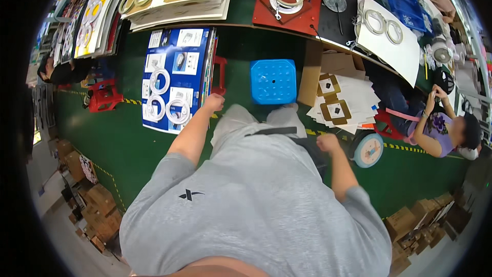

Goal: Applying adhesive to circular plastic rings and assembling them using a manual press.

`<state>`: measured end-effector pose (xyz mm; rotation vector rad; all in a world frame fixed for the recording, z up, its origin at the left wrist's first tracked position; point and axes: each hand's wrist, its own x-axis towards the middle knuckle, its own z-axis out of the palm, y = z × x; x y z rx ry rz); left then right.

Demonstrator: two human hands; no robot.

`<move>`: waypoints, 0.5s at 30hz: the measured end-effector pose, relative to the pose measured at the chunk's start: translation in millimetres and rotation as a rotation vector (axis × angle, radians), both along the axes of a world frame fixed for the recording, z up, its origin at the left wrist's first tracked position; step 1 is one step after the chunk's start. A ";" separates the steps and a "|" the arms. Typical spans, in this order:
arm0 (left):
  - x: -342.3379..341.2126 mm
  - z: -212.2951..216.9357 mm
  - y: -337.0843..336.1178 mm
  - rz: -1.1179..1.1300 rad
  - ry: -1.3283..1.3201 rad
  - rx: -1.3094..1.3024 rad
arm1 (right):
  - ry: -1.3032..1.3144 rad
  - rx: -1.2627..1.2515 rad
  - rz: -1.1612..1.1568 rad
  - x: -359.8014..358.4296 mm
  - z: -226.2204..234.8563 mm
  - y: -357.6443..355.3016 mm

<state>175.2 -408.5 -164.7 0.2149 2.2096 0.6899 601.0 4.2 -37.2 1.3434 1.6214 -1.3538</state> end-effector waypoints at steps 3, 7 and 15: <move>-22.8 -26.6 41.3 0.188 -0.187 0.035 | 0.074 0.185 0.035 -56.9 -34.6 57.9; -23.3 -47.5 110.4 0.230 -0.413 0.094 | 0.302 0.155 -0.526 -145.9 25.5 43.1; -67.3 -183.8 140.6 -0.109 -0.130 -0.261 | 0.027 0.405 -0.037 -107.4 6.7 -27.9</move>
